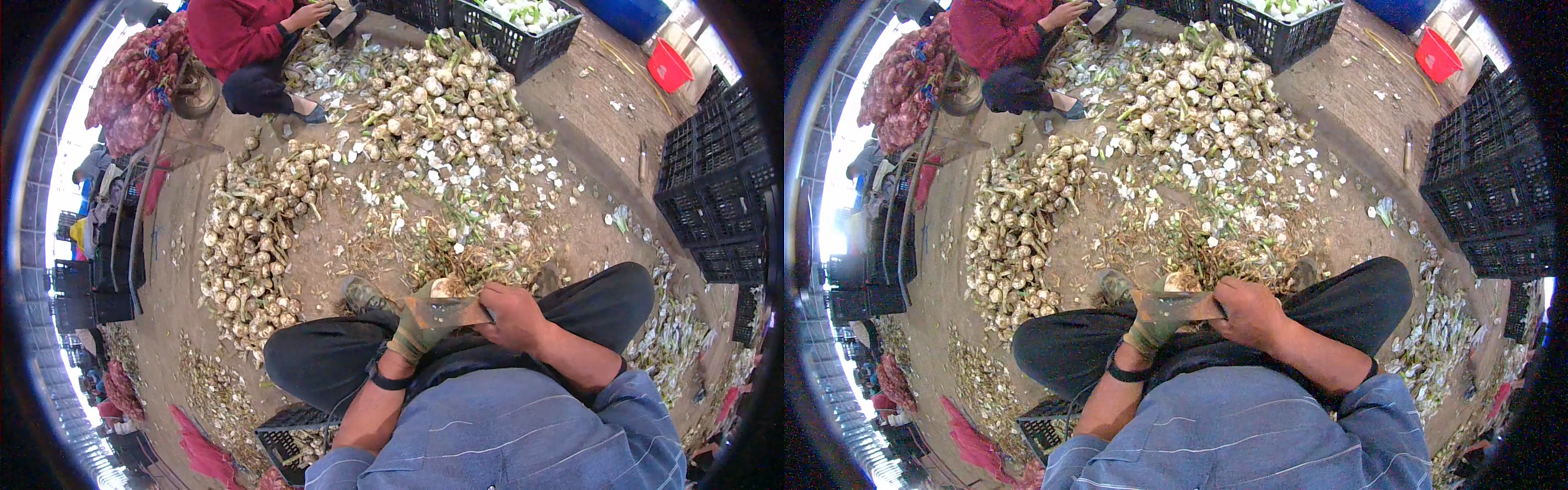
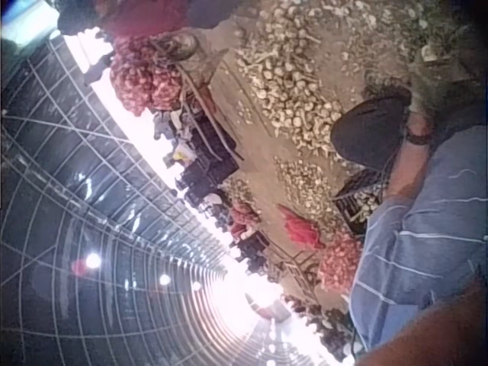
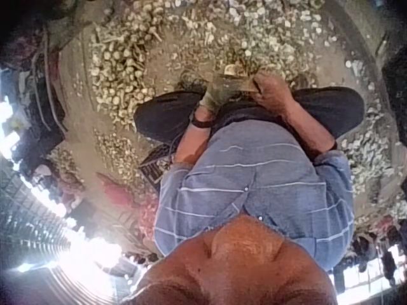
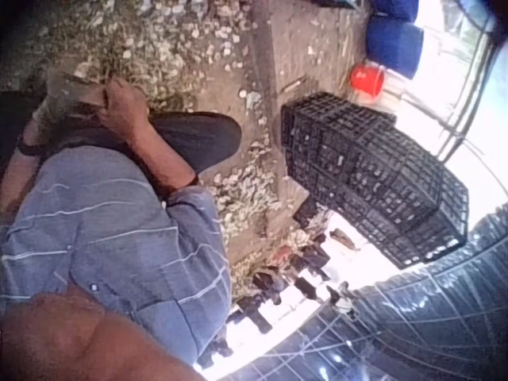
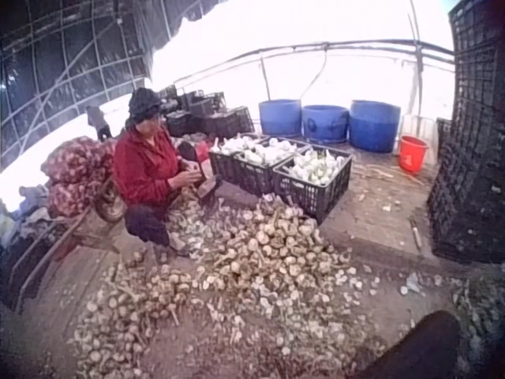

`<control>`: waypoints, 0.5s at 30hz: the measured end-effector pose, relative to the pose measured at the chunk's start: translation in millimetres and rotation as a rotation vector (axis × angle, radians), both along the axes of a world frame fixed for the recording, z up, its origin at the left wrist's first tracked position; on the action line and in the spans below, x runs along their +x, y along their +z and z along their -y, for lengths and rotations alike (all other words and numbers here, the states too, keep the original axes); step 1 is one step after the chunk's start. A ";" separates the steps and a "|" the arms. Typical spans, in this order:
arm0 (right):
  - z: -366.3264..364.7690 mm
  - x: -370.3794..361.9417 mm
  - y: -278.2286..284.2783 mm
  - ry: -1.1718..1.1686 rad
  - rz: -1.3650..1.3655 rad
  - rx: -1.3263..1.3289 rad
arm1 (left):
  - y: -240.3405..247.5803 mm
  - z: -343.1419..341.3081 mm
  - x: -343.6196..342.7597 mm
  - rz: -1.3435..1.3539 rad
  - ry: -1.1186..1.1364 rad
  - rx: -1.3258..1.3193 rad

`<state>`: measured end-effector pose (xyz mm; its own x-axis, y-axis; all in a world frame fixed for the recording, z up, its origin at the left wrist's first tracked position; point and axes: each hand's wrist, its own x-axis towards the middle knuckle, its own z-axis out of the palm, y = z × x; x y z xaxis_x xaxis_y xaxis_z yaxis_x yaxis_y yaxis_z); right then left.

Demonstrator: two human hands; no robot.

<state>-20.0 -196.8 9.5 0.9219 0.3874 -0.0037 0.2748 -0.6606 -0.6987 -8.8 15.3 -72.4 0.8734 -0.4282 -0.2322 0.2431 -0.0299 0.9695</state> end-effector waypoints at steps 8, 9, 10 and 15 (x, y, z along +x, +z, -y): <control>-1.6 -2.3 -25.7 -0.028 0.016 -0.003 | 21.0 -4.5 8.7 0.329 -0.064 0.181; -1.7 -1.6 -27.9 -0.035 0.013 -0.003 | 33.8 -3.7 11.5 0.412 -0.086 0.258; 7.7 0.7 -45.9 -0.083 -0.104 -0.106 | 53.1 -0.5 12.0 0.389 -0.117 0.204; 15.1 7.2 -63.3 -0.301 -0.398 -0.238 | 104.8 0.3 18.3 0.178 0.056 0.126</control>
